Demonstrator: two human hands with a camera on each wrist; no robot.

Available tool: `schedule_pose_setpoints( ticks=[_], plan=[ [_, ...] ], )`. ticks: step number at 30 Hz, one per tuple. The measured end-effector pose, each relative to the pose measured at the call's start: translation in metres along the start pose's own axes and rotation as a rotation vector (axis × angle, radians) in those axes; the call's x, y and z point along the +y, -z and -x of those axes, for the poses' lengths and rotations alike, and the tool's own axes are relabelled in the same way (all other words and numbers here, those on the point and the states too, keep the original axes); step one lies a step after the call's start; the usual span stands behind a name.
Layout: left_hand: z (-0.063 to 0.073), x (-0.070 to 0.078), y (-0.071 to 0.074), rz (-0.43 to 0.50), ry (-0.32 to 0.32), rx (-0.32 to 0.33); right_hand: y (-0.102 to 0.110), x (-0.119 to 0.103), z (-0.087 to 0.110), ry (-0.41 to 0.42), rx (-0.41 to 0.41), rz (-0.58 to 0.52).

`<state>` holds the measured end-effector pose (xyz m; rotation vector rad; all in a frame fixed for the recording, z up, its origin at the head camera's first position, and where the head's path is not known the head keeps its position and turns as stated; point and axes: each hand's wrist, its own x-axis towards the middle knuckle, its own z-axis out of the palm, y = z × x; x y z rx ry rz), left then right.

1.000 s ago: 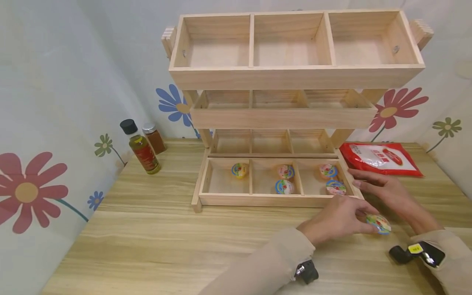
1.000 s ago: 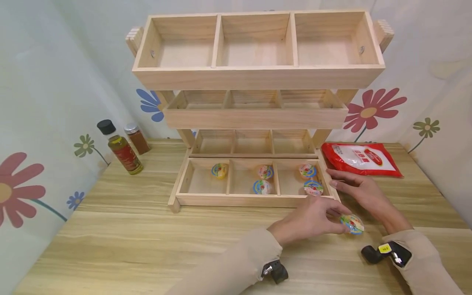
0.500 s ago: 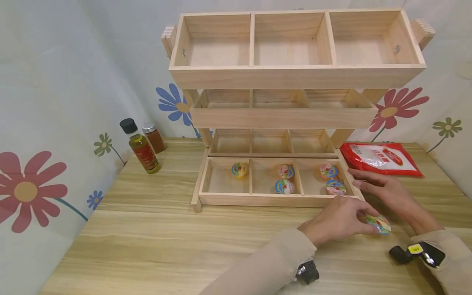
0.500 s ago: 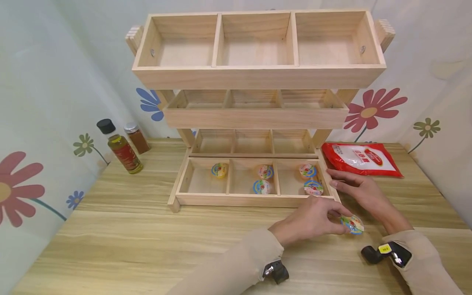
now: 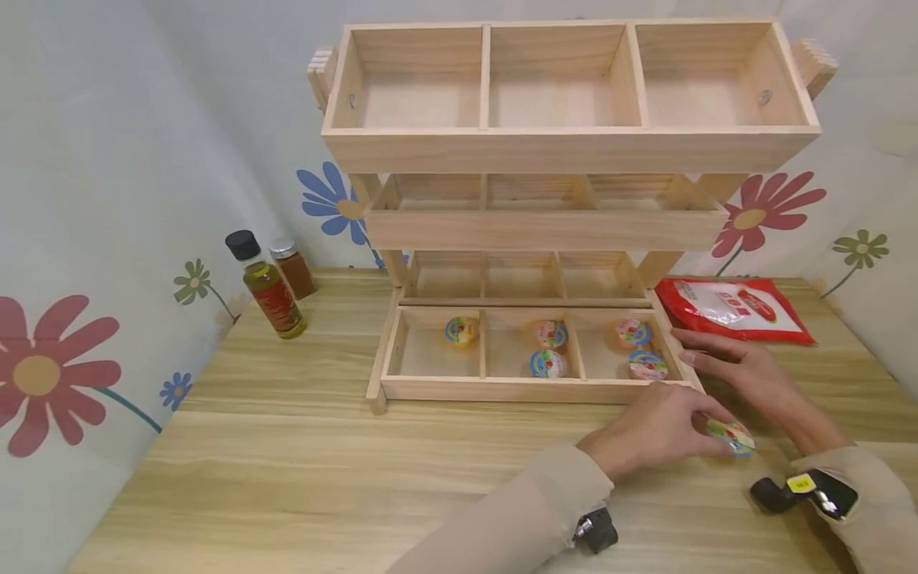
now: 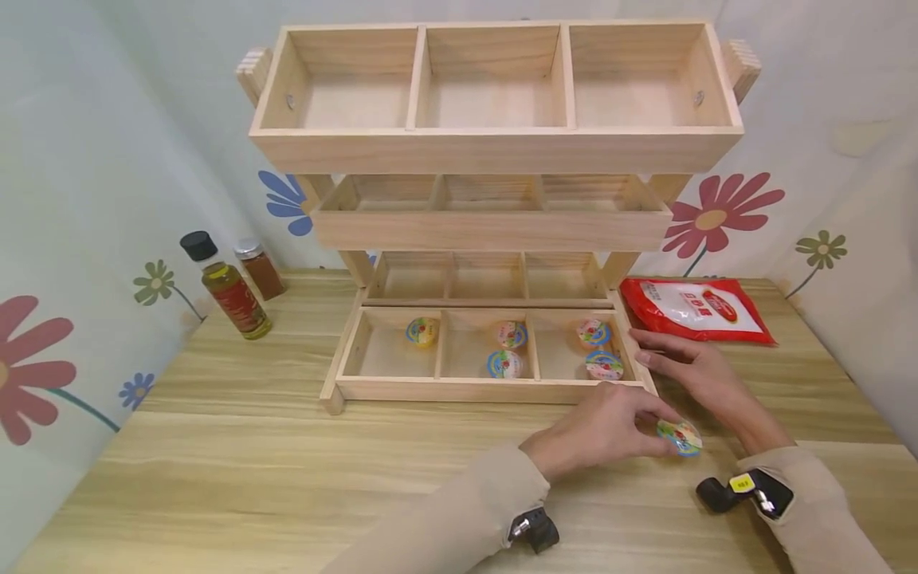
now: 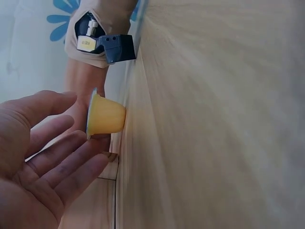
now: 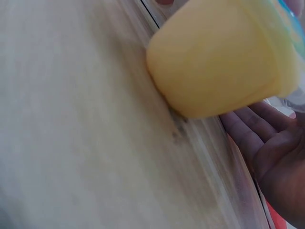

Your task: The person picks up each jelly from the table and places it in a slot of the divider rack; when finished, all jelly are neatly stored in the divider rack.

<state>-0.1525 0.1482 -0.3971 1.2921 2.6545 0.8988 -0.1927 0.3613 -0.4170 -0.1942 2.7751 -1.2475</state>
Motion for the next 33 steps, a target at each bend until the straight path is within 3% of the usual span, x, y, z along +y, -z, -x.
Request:
schedule_pose_setpoints(
  ticks=[5,14,21,33],
  plan=[
    [-0.004,0.003,-0.004,-0.078,-0.023,-0.016,0.0,0.003,0.002,-0.004,-0.003,0.02],
    [-0.007,0.007,-0.011,-0.182,-0.003,-0.02,-0.001,0.004,0.001,0.001,0.002,0.015],
    [-0.009,0.009,-0.013,-0.164,0.032,-0.029,-0.001,0.004,0.002,0.001,0.004,0.012],
    [-0.009,0.008,-0.013,-0.161,0.014,-0.042,-0.001,0.002,0.0,0.001,0.001,0.01]
  ],
)
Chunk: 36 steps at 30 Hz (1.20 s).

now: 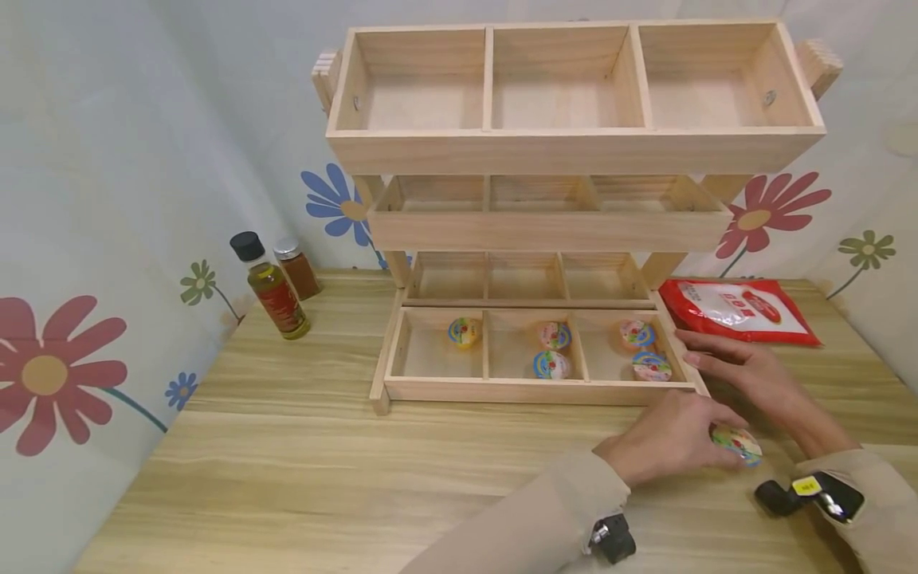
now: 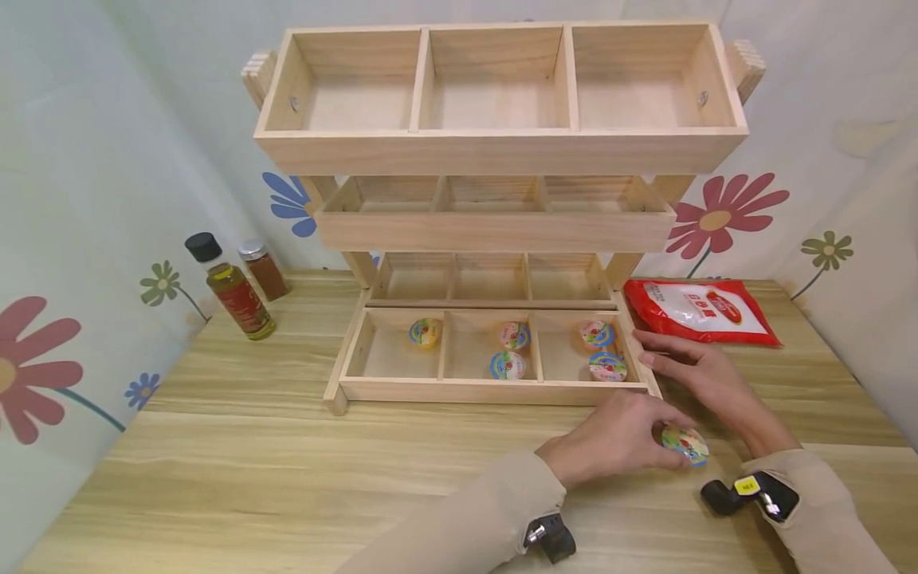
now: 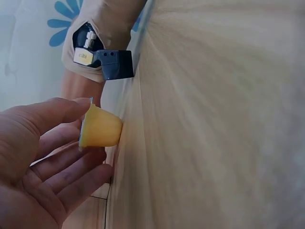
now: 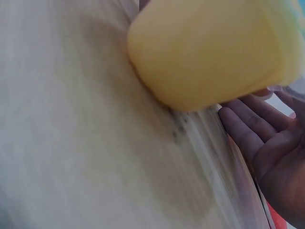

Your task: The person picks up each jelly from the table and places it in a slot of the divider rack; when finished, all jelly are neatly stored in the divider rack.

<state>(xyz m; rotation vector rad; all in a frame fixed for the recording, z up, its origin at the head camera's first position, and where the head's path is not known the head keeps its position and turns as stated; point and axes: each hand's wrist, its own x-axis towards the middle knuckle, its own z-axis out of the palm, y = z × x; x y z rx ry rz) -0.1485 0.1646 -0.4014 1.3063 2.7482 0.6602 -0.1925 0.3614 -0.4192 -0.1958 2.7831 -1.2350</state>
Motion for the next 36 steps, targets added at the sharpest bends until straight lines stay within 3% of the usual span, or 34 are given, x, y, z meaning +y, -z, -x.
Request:
schedule_pose_setpoints(
  ticks=[5,20,36],
  plan=[
    [0.0006,-0.0011,-0.0001,0.023,-0.018,-0.002,0.0001,-0.0004,-0.0005,-0.007,-0.004,-0.007],
    [-0.0011,0.0008,-0.0008,0.015,0.028,-0.045,0.0002,0.0014,-0.0006,0.008,-0.004,0.014],
    [0.0058,-0.0029,0.0004,0.084,0.015,-0.012,0.0009,-0.0007,0.0001,0.007,0.002,0.003]
  ],
)
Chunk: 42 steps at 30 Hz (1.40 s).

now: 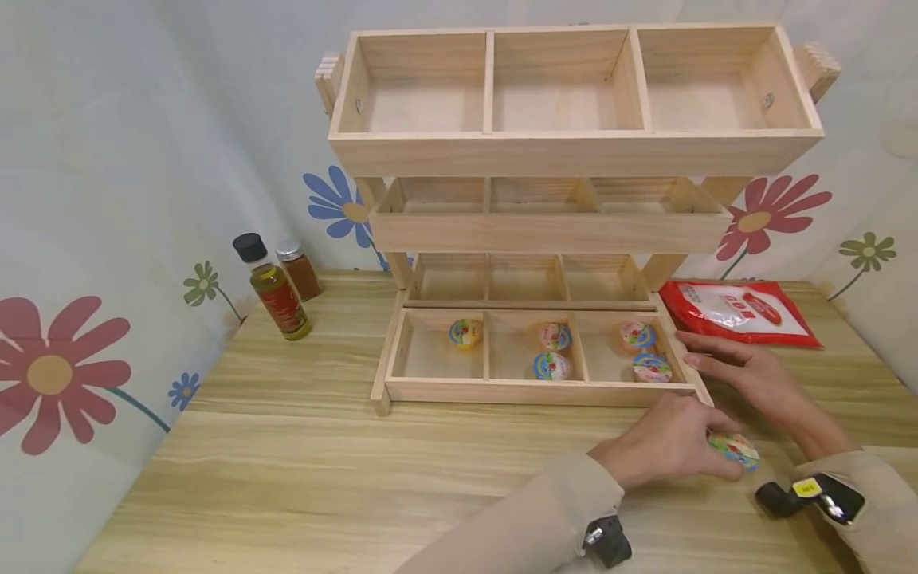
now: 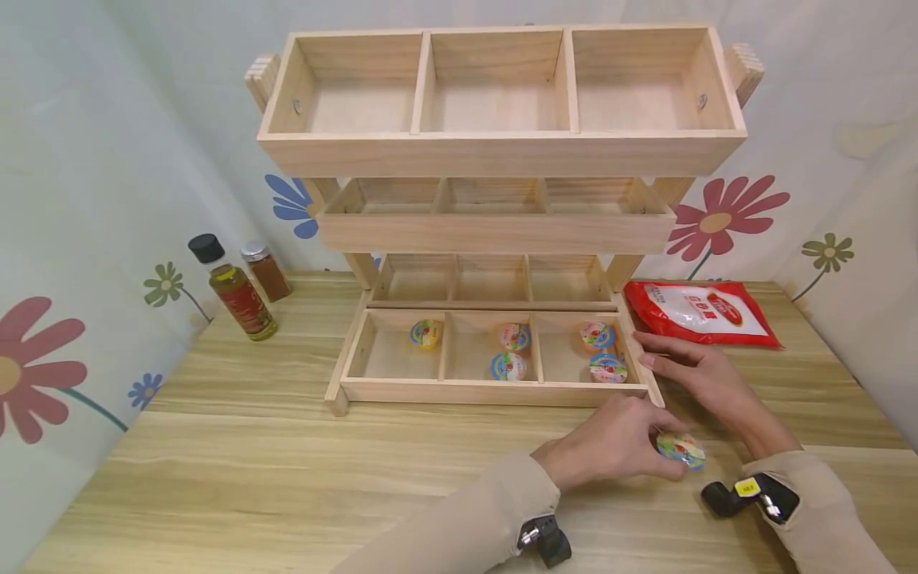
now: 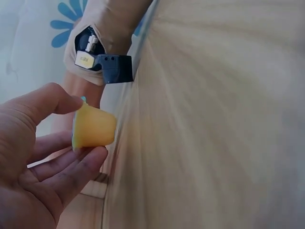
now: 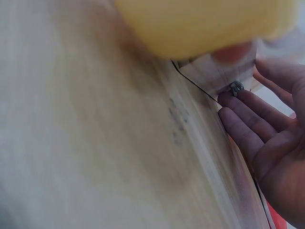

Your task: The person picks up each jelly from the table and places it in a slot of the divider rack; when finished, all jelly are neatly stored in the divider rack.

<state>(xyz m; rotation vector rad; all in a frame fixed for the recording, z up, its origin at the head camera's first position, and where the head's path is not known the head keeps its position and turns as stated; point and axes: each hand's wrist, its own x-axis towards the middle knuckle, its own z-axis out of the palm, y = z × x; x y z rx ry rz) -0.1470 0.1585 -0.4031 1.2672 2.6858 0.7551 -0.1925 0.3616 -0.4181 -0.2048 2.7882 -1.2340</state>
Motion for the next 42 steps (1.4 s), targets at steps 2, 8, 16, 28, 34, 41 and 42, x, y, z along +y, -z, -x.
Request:
schedule_pose_setpoints(
  ticks=[2,8,16,28,34,41,42],
  plan=[
    [0.002,0.0,0.003,0.01,-0.01,0.008,0.0,0.0,-0.001,-0.002,-0.003,0.004],
    [0.009,-0.003,0.012,0.022,-0.034,0.025,0.0,0.0,-0.001,0.001,0.001,-0.007],
    [0.024,-0.011,0.025,0.037,-0.076,0.038,0.001,0.0,0.001,-0.02,-0.003,-0.035],
    [0.051,-0.035,0.055,0.025,0.023,0.107,0.001,-0.001,0.0,-0.038,-0.03,-0.054],
    [0.067,-0.049,0.068,0.049,0.035,0.16,0.001,-0.002,0.001,-0.04,-0.036,-0.057],
    [0.094,-0.071,0.086,0.151,0.061,0.212,0.0,0.0,-0.001,-0.039,-0.035,-0.047],
    [0.098,-0.074,0.088,0.152,0.069,0.225,0.0,0.0,-0.001,-0.04,-0.036,-0.041]
  ],
)
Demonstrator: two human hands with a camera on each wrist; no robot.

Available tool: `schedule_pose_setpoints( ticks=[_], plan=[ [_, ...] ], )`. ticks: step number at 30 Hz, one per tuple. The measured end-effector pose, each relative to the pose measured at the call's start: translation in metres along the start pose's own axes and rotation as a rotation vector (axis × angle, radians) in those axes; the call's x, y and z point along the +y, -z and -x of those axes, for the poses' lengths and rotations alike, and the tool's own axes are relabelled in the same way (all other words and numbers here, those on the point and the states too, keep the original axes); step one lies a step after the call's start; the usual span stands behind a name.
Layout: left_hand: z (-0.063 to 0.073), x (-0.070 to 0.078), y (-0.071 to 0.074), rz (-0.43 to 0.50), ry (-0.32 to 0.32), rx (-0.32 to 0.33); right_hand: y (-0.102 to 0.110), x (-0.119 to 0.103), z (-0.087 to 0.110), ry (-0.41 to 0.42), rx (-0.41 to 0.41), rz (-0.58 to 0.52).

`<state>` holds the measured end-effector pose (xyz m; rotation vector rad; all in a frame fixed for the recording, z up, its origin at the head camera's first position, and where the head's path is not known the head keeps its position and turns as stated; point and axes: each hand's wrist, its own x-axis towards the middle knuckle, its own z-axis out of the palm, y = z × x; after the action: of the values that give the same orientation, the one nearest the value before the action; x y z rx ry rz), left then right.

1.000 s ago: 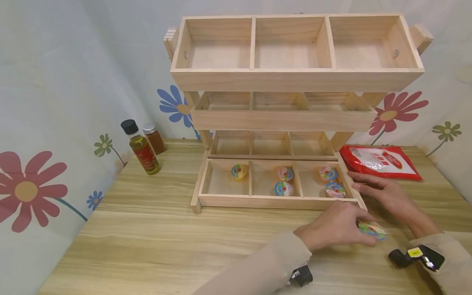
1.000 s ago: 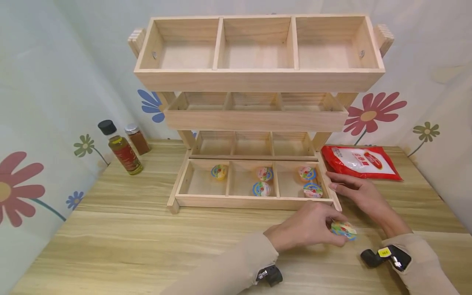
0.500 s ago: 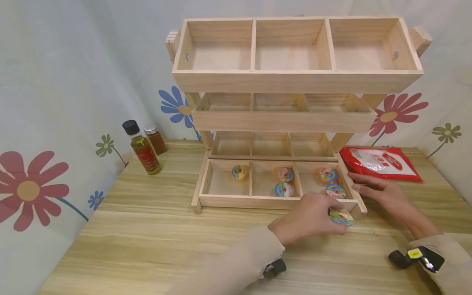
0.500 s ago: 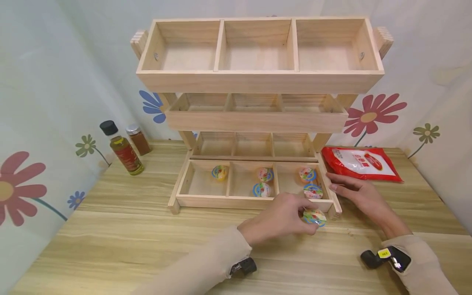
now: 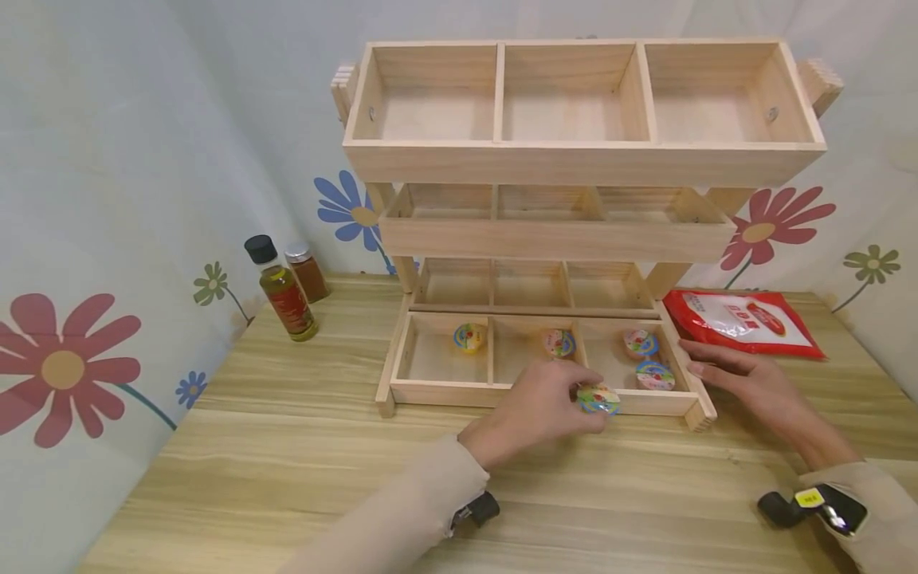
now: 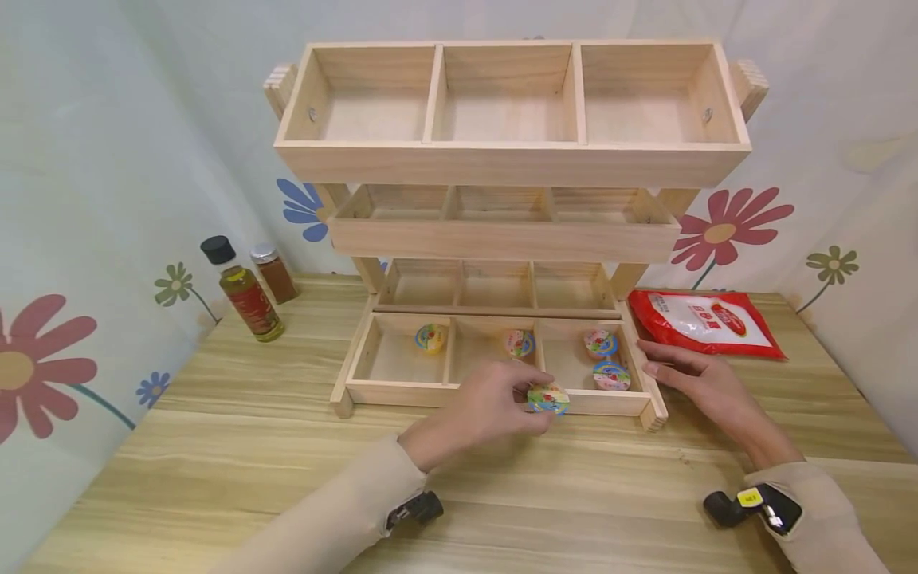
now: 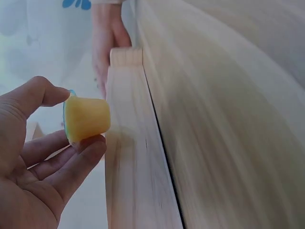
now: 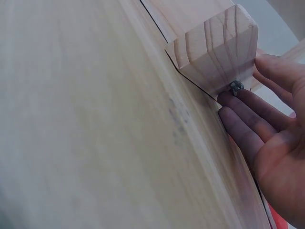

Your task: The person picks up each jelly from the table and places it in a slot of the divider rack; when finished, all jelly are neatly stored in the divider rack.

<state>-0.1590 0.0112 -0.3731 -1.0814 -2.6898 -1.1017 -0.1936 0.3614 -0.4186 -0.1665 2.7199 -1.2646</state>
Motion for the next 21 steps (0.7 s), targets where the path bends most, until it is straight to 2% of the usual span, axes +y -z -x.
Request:
schedule_pose_setpoints(
  ticks=[4,9,16,21],
  plan=[
    [0.008,-0.01,0.014,0.06,0.006,0.043,0.0,0.001,0.0,-0.002,-0.003,0.009],
    [0.017,-0.021,0.03,0.074,-0.001,0.096,0.0,0.001,0.0,-0.005,-0.008,0.01],
    [0.025,-0.035,0.058,0.13,0.053,0.149,0.0,0.001,0.001,-0.01,-0.007,0.002],
    [0.029,-0.043,0.078,0.114,0.1,0.188,0.001,0.001,0.002,-0.003,0.002,-0.012]
  ],
)
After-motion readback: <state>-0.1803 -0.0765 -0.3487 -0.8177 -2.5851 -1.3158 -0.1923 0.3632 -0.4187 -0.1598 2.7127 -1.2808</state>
